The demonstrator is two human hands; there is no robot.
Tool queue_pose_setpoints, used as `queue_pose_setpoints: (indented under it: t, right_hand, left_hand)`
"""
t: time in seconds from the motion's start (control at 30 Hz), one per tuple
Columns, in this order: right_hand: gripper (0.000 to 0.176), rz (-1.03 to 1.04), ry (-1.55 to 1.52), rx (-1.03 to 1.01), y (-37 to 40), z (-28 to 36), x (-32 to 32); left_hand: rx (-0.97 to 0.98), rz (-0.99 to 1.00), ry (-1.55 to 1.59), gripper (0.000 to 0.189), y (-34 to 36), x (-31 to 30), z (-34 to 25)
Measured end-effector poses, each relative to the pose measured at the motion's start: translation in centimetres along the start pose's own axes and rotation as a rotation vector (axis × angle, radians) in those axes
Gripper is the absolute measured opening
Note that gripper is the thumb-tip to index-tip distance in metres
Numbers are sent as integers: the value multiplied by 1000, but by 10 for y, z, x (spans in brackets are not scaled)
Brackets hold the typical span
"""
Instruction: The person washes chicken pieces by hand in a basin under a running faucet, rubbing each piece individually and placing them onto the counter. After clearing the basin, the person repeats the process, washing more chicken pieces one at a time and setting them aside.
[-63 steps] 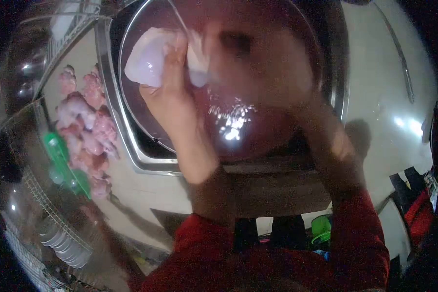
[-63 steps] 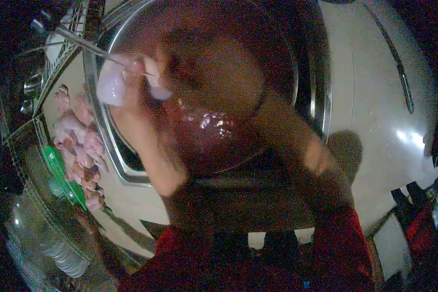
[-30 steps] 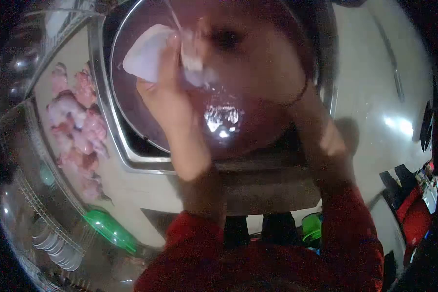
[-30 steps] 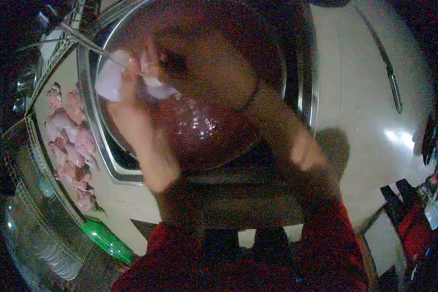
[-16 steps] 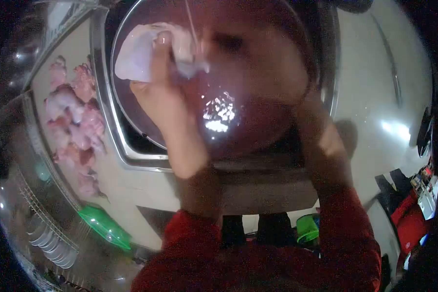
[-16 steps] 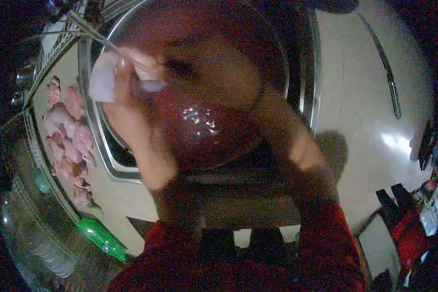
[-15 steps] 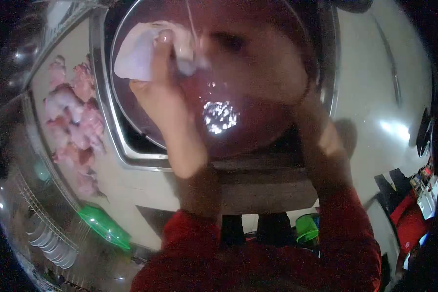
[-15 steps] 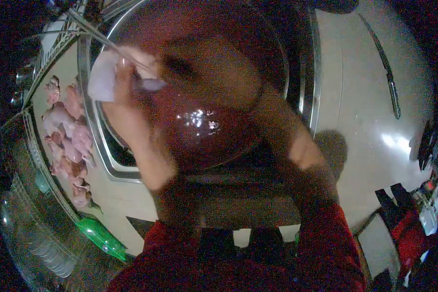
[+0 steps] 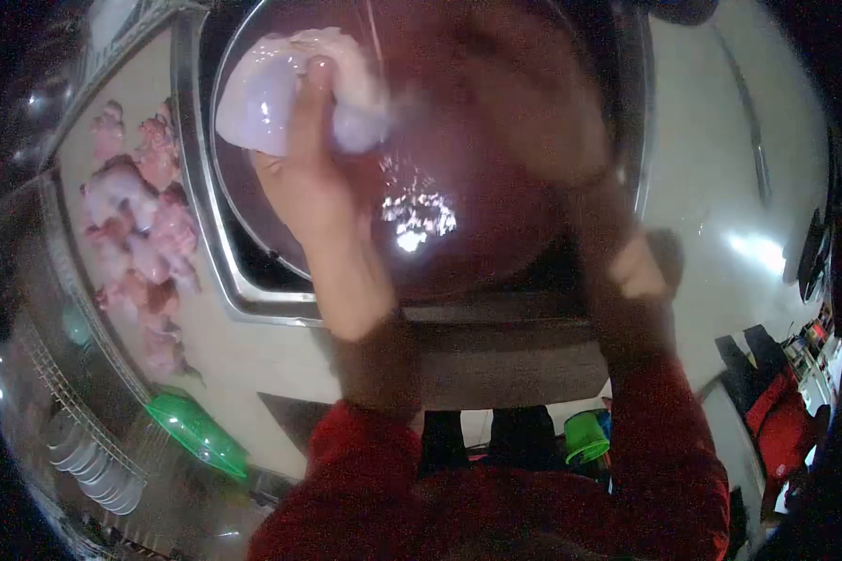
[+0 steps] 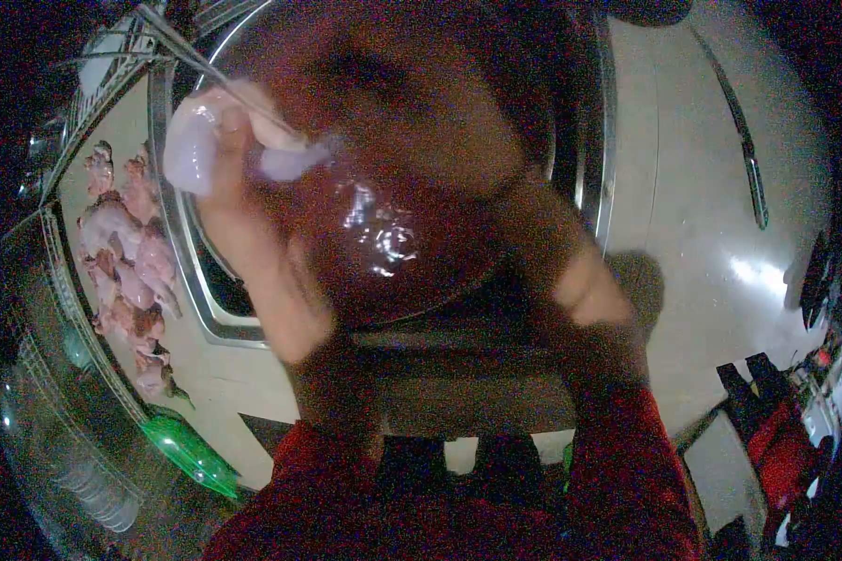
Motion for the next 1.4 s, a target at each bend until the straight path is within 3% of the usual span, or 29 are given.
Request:
queue_pose_setpoints:
  t: [0.17,0.23,0.27,0.33,0.43,0.57,0.67,0.73,0.77,0.83,0.93,1.03,1.13,1.2,1.3,1.4]
  right_hand:
    - [25,4,-112,128,4,-1,13]
    - [24,26,234,-86,3,9,14]
    - [24,26,234,-86,4,7,12]
    - [31,119,538,-58,7,3,14]
    - [34,74,732,-110,16,1,22]
    - [32,189,468,-37,14,4,22]
    - [29,44,455,15,9,5,17]
    - [29,-14,-16,-38,2,2,13]
    - [29,-16,-15,-35,2,4,10]
    - [30,8,367,53,4,6,6]
    - [31,49,382,152,6,-2,9]
    - [28,-17,501,24,6,5,7]
    - [27,107,241,89,5,16,-6]
    - [27,85,158,76,5,10,-9]
    - [26,-18,146,76,7,-5,-16]
    - [27,21,272,91,7,-7,-11]
  left_hand:
    - [13,1,-122,28,-1,-4,7]
    - [4,11,-97,28,0,-2,7]
    - [13,9,-138,27,2,2,5]
    - [23,7,-180,27,2,4,4]
    - [36,-19,-162,26,-2,-1,3]
    - [10,-1,-114,24,-5,-13,9]
    - [52,-12,-138,23,-6,-13,6]
    - [46,-14,-132,23,-4,-10,5]
    - [32,-21,-160,23,-3,-9,4]
    - [18,-28,-187,23,0,-5,1]
    - [3,24,-218,23,2,2,2]
    - [78,130,-327,23,-1,6,3]
    - [71,101,-288,22,0,11,1]
    - [-45,20,-8,22,5,12,6]
    - [-48,18,-72,24,1,-2,7]
    - [-22,65,-123,25,1,3,4]
Point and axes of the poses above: each hand's wrist, its own y-axis away from the middle knuckle, its own x-axis out of the palm, z = x × y, the point moved 6 cm from there along -y, towards the middle knuckle, and after that the axes turned 12 degrees about z, right-handed, at the moved point
